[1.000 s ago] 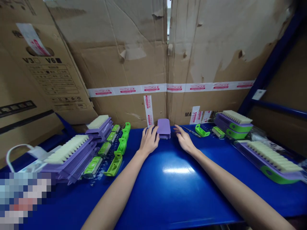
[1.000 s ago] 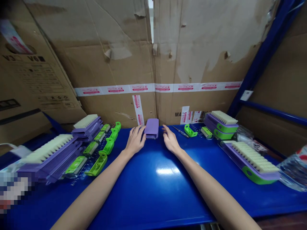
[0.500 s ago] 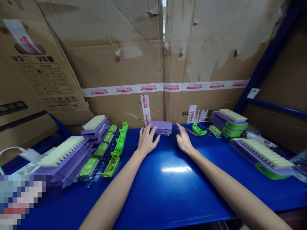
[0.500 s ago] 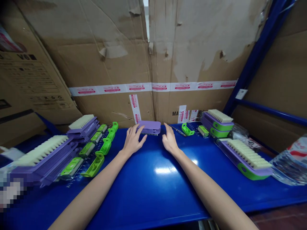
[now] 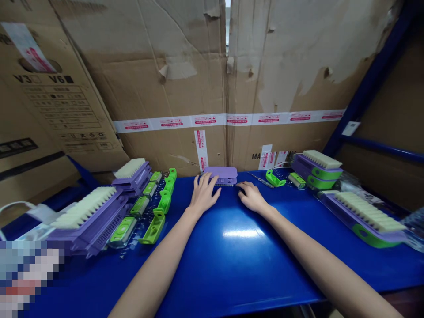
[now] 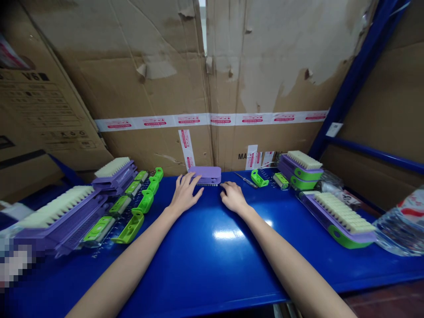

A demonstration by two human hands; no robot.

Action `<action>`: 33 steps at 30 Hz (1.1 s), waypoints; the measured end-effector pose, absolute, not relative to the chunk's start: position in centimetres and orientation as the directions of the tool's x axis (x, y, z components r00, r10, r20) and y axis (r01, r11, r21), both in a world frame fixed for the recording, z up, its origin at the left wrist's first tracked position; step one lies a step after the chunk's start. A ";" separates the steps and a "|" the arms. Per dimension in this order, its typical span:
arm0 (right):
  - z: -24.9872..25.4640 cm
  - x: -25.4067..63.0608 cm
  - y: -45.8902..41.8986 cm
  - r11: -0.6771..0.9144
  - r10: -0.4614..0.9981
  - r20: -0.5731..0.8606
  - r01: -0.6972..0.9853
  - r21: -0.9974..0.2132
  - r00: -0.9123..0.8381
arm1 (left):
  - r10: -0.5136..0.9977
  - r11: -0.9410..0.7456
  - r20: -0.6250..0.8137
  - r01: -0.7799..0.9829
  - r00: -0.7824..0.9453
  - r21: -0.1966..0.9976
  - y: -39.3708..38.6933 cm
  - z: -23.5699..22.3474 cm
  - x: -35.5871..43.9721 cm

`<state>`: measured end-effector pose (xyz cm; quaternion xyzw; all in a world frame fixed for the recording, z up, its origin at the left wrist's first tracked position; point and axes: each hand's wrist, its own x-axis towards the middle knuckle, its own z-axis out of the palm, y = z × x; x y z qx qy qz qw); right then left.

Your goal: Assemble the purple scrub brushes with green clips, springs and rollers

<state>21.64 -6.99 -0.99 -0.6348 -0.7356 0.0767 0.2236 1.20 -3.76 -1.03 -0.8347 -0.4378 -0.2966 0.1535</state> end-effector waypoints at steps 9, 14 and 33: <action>-0.9 21.4 -7.5 0.215 0.963 0.213 0.945 -0.246 -0.164 | 0.633 -0.567 0.640 0.824 0.436 -0.001 -3.7 -1.1 1.1; -1.1 21.5 -7.5 0.230 0.959 0.218 0.949 -0.215 -0.183 | 0.642 -0.563 0.633 0.826 0.433 0.006 -3.8 -1.1 1.1; 0.5 22.7 -7.6 0.187 0.946 0.296 0.970 -0.154 -0.135 | 0.645 -0.538 0.634 0.843 0.426 -0.020 -3.8 -1.2 1.1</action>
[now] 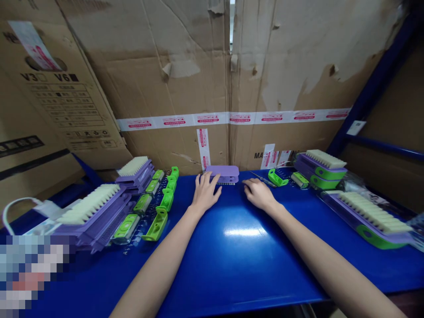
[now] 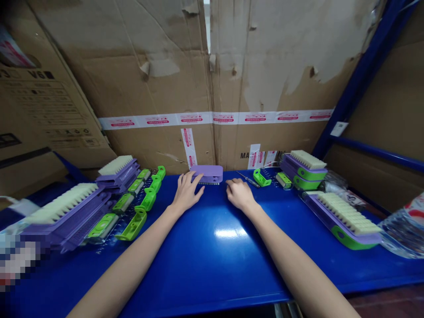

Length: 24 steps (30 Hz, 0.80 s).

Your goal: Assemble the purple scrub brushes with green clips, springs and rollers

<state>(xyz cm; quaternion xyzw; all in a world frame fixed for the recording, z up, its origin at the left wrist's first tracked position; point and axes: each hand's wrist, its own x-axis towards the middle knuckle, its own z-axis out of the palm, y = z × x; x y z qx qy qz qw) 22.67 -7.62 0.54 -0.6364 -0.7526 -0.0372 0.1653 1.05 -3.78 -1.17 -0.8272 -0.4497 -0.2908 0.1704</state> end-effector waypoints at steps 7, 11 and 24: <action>3.1 29.0 -7.8 -0.297 0.803 0.507 0.948 -0.117 0.313 | 0.647 -0.547 0.632 0.837 0.427 -0.006 -3.8 -1.1 1.1; 2.6 32.8 -8.1 -0.475 0.750 0.424 0.859 -0.190 0.508 | 0.652 -0.550 0.628 0.835 0.425 0.006 -3.8 -1.1 1.1; 1.6 34.7 -8.2 -0.546 0.729 0.385 0.820 -0.174 0.567 | 0.648 -0.545 0.630 0.838 0.428 -0.009 -3.8 -1.2 1.0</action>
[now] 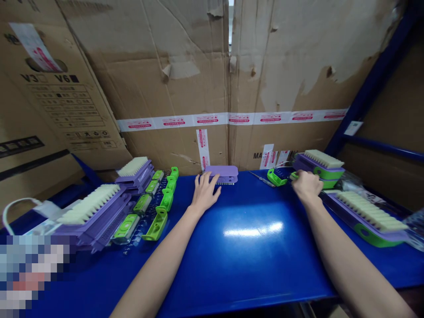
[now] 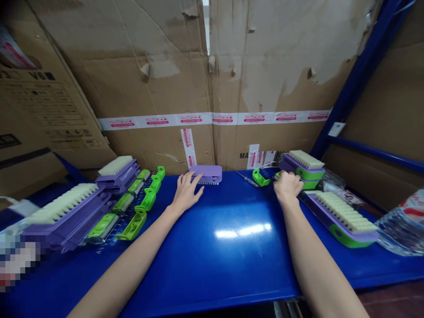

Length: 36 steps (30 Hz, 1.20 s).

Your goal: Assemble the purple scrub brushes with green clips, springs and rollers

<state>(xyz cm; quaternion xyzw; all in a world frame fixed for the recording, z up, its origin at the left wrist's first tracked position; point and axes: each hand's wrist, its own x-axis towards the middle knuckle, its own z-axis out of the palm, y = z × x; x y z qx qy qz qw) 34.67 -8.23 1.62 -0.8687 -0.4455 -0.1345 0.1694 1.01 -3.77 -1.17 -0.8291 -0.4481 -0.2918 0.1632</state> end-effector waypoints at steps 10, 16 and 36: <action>1.9 34.2 -8.2 -0.605 0.731 0.317 0.789 -0.107 0.604 | 0.639 -0.533 0.638 0.845 0.429 -0.034 -3.7 -1.2 1.0; 1.8 34.2 -8.2 -0.592 0.732 0.338 0.798 -0.116 0.592 | 0.643 -0.538 0.635 0.843 0.429 -0.025 -3.7 -1.2 1.0; 3.7 28.8 -8.2 -0.227 0.772 0.578 0.964 -0.140 0.265 | 0.647 -0.528 0.637 0.849 0.420 -0.023 -3.7 -1.3 1.1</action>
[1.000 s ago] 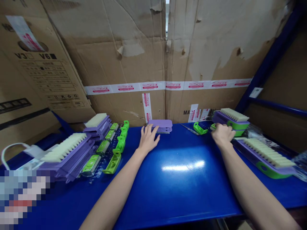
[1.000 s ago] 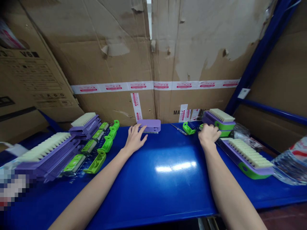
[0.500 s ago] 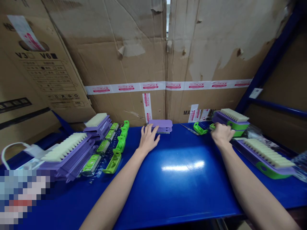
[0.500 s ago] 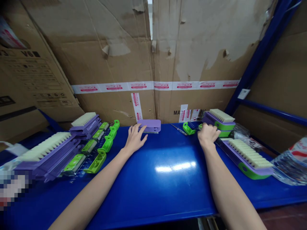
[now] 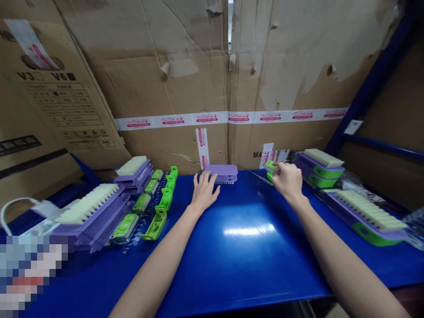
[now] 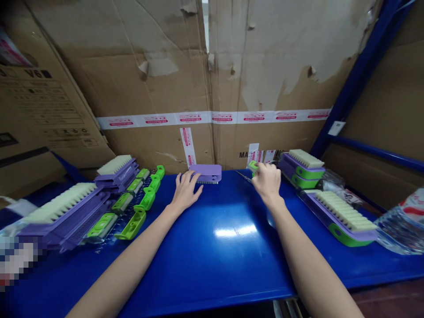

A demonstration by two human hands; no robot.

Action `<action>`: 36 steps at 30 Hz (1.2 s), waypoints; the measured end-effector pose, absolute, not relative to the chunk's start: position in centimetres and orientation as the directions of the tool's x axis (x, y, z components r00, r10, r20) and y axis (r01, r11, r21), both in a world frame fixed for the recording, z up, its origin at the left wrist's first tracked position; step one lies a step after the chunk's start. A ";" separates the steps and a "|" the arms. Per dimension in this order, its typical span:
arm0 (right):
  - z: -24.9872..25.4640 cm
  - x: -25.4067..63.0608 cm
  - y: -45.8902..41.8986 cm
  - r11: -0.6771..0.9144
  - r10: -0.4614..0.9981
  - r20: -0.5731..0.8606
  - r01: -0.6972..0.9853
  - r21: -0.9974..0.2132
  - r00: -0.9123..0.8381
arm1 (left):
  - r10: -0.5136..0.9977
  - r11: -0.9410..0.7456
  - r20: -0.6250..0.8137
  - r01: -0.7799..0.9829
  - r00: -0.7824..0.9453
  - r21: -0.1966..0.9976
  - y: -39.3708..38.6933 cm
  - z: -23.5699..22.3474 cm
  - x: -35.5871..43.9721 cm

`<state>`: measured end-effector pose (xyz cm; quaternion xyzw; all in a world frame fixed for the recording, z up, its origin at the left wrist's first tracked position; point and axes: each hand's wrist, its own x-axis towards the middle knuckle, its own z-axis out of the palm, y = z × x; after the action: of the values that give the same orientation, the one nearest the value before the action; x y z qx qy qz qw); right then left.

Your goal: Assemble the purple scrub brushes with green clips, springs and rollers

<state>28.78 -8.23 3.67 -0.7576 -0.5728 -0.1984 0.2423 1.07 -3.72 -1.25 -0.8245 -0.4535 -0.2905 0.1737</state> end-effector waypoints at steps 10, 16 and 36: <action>2.3 25.1 -8.4 -0.120 0.928 0.341 0.988 -0.099 0.147 | 0.657 -0.517 0.631 0.856 0.412 -0.021 -3.7 -1.3 1.1; 2.8 24.9 -8.5 -0.161 0.894 0.411 0.984 -0.075 0.177 | 0.658 -0.519 0.630 0.855 0.413 -0.019 -3.7 -1.3 1.1; 2.2 24.7 -8.6 -0.149 0.925 0.357 0.989 0.020 0.132 | 0.662 -0.521 0.624 0.853 0.415 -0.014 -3.7 -1.3 1.1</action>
<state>24.67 -8.59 2.24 -0.7442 -0.6428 -0.1439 0.1108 1.09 -3.71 -1.27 -0.8242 -0.4599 -0.2850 0.1675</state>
